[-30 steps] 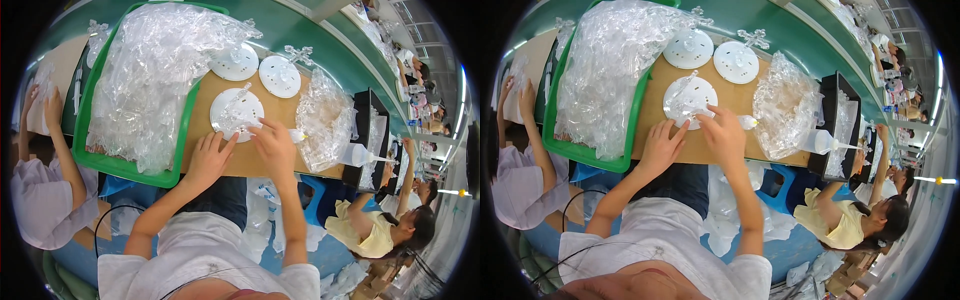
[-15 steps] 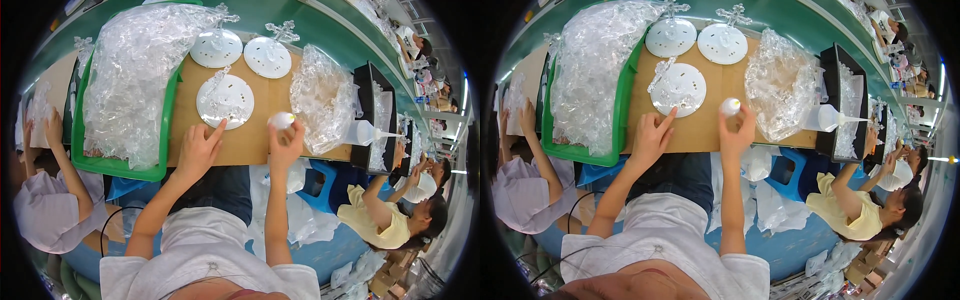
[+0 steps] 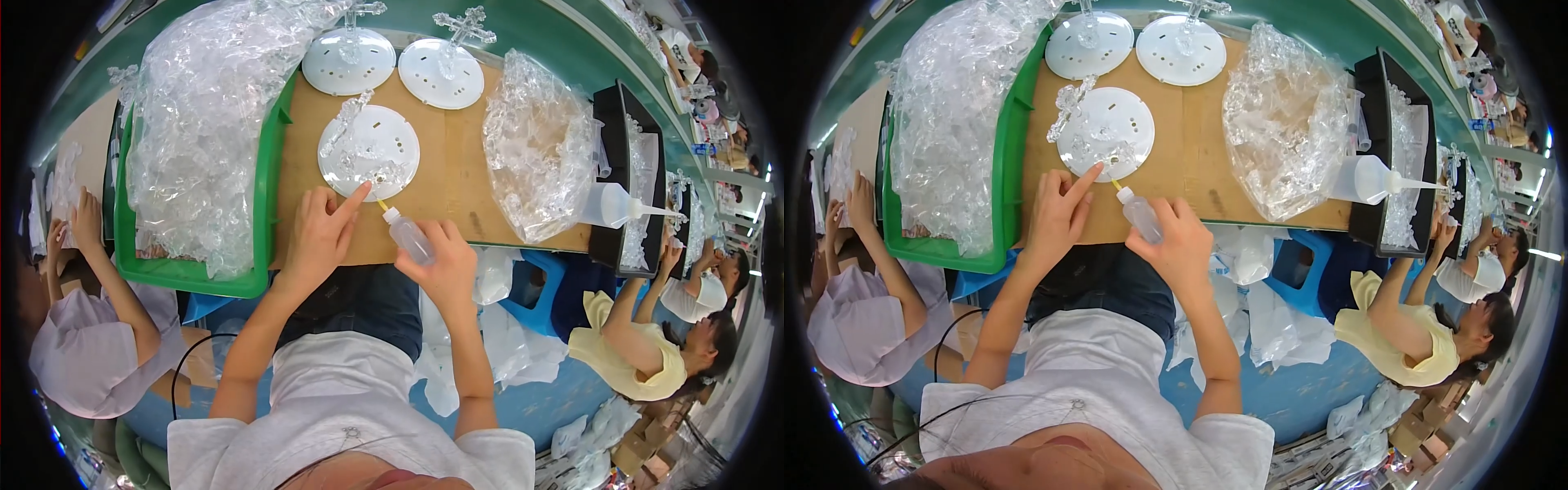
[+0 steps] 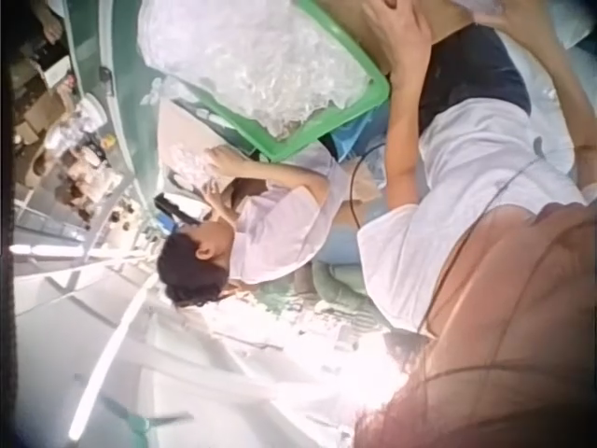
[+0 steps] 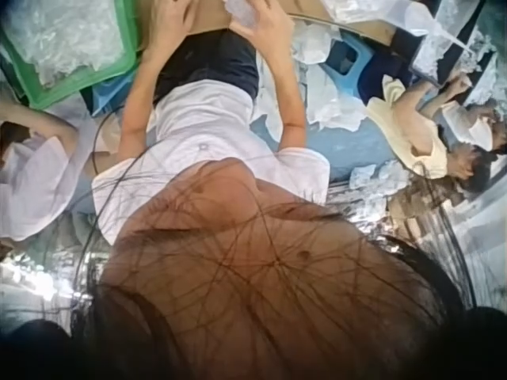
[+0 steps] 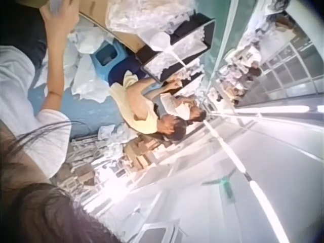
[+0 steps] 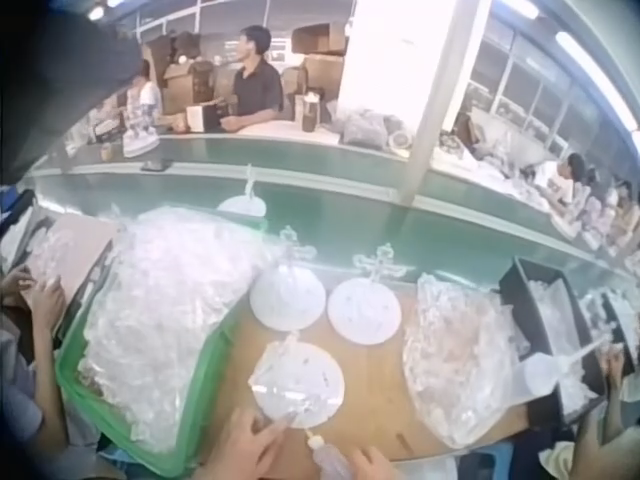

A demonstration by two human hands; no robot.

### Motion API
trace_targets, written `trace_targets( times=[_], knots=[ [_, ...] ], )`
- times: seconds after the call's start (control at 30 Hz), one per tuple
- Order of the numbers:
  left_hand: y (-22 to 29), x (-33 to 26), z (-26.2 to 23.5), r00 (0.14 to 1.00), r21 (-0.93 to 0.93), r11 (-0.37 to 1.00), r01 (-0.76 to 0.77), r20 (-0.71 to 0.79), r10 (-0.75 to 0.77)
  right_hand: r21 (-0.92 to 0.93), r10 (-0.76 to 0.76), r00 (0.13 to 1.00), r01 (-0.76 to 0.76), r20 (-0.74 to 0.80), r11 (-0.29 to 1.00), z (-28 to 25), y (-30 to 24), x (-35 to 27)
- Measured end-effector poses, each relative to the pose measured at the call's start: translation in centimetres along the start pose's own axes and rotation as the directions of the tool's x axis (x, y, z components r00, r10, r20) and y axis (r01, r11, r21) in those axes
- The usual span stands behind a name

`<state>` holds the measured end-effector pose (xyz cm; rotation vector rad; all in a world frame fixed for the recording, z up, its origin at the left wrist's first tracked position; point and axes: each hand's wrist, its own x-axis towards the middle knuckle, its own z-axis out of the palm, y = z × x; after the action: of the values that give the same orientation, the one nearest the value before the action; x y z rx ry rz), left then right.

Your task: Applying glue and assembling plastic snowflake-shaped decorative components onto white circular bases at a factory workstation.

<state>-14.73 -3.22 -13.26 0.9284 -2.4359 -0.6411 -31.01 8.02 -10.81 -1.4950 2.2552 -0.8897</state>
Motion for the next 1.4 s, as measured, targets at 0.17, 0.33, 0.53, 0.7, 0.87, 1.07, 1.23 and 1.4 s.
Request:
trace_targets(
  times=[0.17,0.33,0.53,0.7,0.87,1.07,1.23,1.4],
  knots=[
    [0.0,0.0,-0.1,1.000,0.011,1.000,0.005,0.007,-0.006,-0.034,0.036,0.996,-0.039,-0.076,0.999,-0.7,1.4,0.9],
    [0.0,0.0,0.0,1.000,0.020,1.000,-0.003,-0.005,0.003,-0.021,0.065,0.997,-0.066,-0.052,0.998,-0.6,1.0,1.0],
    [0.1,0.0,0.0,1.000,0.028,1.000,-0.005,-0.013,0.006,0.055,0.078,0.995,-0.075,-0.065,0.996,0.5,-0.1,0.3],
    [-0.1,0.1,0.0,1.000,0.028,0.999,-0.015,-0.023,0.016,0.080,0.097,0.990,-0.089,-0.103,0.993,0.7,0.3,0.4],
    [0.0,0.1,-0.2,1.000,0.023,1.000,-0.006,0.007,0.006,0.090,0.102,0.992,-0.095,-0.077,0.991,0.8,-0.5,0.2],
    [-0.8,-1.3,-0.3,0.989,-0.003,0.997,0.082,-0.122,-0.082,0.159,0.132,0.989,-0.118,-0.074,0.980,0.8,-0.2,-0.2],
    [-0.6,-1.2,-0.3,0.995,0.122,0.992,0.020,-0.098,-0.008,0.101,0.113,0.991,-0.105,-0.071,0.989,0.7,-0.4,0.1],
    [-0.7,-0.9,-0.4,0.995,0.139,0.990,-0.039,-0.088,0.051,0.098,0.122,0.990,-0.115,-0.070,0.989,0.5,-0.1,0.1]
  ],
)
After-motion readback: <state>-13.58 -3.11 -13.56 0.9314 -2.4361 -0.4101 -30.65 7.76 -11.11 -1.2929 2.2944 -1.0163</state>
